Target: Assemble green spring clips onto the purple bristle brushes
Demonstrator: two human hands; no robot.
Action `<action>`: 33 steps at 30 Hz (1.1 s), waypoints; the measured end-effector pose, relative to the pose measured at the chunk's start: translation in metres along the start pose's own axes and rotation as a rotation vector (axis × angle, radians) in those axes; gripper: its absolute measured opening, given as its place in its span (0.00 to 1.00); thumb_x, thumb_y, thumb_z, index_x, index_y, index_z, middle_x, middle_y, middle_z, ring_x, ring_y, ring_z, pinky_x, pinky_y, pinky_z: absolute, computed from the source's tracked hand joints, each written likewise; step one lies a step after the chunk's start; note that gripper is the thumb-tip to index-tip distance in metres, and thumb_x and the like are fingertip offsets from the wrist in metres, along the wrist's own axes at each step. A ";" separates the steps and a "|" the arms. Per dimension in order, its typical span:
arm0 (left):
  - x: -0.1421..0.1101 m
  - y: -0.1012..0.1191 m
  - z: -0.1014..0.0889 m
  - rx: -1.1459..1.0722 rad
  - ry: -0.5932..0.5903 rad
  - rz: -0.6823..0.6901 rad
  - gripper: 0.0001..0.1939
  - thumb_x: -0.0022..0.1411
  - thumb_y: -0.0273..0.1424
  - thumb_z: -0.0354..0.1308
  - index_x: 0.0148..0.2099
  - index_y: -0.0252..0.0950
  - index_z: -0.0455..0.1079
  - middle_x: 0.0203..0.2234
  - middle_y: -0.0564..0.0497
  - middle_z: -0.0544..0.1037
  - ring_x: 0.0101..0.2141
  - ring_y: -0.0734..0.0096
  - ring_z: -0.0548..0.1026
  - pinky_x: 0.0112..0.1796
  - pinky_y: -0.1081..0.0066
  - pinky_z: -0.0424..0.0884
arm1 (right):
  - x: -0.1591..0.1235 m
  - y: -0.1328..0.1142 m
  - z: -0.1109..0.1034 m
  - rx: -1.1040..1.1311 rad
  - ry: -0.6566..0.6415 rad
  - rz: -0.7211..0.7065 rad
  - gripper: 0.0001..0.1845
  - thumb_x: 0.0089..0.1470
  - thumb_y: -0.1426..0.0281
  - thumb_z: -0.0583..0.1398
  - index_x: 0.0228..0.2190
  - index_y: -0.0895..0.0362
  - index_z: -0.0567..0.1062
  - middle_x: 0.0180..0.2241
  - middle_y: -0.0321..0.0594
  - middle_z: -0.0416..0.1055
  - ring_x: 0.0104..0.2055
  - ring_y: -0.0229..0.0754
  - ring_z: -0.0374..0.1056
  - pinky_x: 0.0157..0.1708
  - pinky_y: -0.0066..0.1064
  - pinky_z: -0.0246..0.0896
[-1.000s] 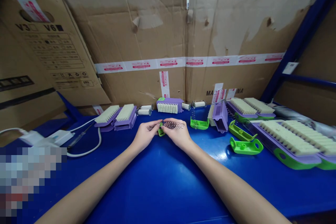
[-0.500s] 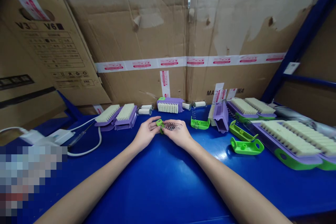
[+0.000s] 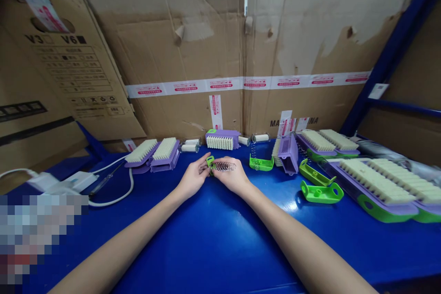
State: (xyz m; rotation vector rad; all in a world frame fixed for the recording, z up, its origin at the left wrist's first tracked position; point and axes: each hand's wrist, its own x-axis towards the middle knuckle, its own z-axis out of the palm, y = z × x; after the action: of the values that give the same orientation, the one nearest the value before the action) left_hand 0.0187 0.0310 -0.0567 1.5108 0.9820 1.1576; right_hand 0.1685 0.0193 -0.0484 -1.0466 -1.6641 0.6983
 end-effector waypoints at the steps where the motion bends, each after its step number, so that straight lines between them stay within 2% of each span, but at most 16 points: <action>1: 0.001 -0.002 0.000 0.029 -0.012 0.022 0.29 0.55 0.16 0.51 0.59 0.30 0.59 0.46 0.40 0.75 0.47 0.64 0.73 0.51 0.59 0.65 | 0.000 0.000 0.001 -0.011 0.016 -0.026 0.10 0.41 0.71 0.63 0.31 0.59 0.79 0.31 0.43 0.76 0.30 0.40 0.72 0.32 0.30 0.67; 4: 0.001 -0.002 -0.001 0.078 -0.038 0.064 0.29 0.55 0.16 0.50 0.60 0.29 0.56 0.46 0.39 0.74 0.47 0.65 0.73 0.52 0.60 0.64 | -0.001 0.000 0.002 -0.014 0.037 -0.068 0.09 0.42 0.71 0.63 0.30 0.57 0.79 0.31 0.42 0.74 0.30 0.39 0.71 0.31 0.29 0.66; 11: -0.002 0.006 0.000 0.081 -0.059 0.035 0.26 0.54 0.16 0.49 0.56 0.28 0.59 0.40 0.40 0.77 0.39 0.67 0.76 0.44 0.65 0.70 | 0.000 0.004 0.005 0.019 0.049 -0.022 0.11 0.42 0.70 0.63 0.32 0.58 0.78 0.32 0.42 0.75 0.32 0.40 0.72 0.33 0.30 0.67; 15: -0.002 0.005 0.000 0.092 -0.042 0.045 0.26 0.53 0.16 0.49 0.55 0.29 0.60 0.41 0.40 0.77 0.41 0.66 0.76 0.44 0.66 0.70 | 0.002 0.002 0.003 0.026 0.018 0.050 0.11 0.41 0.71 0.63 0.32 0.59 0.78 0.32 0.43 0.76 0.32 0.41 0.72 0.33 0.30 0.68; 19: -0.002 0.003 0.000 0.095 -0.038 0.064 0.27 0.53 0.17 0.50 0.57 0.29 0.59 0.43 0.40 0.76 0.43 0.66 0.75 0.46 0.66 0.70 | 0.004 0.000 0.001 -0.014 -0.018 0.029 0.10 0.41 0.72 0.63 0.30 0.59 0.78 0.33 0.43 0.76 0.33 0.41 0.72 0.36 0.31 0.68; 25: -0.002 0.003 0.000 0.118 -0.044 0.053 0.27 0.53 0.18 0.50 0.57 0.27 0.60 0.41 0.41 0.77 0.40 0.67 0.76 0.46 0.66 0.70 | 0.004 0.000 0.002 0.092 -0.004 0.112 0.12 0.41 0.69 0.63 0.32 0.60 0.77 0.30 0.43 0.77 0.31 0.41 0.73 0.32 0.31 0.69; 33: -0.003 0.002 0.000 0.093 -0.025 0.062 0.30 0.52 0.18 0.52 0.59 0.28 0.59 0.44 0.40 0.76 0.44 0.65 0.75 0.47 0.64 0.69 | 0.007 0.001 0.000 0.095 -0.079 0.110 0.12 0.39 0.70 0.64 0.30 0.61 0.77 0.31 0.44 0.78 0.32 0.43 0.73 0.35 0.33 0.69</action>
State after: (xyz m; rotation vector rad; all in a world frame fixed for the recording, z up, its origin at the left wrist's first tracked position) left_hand 0.0179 0.0280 -0.0551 1.6367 0.9897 1.1475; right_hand 0.1686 0.0260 -0.0464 -1.0601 -1.6333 0.8924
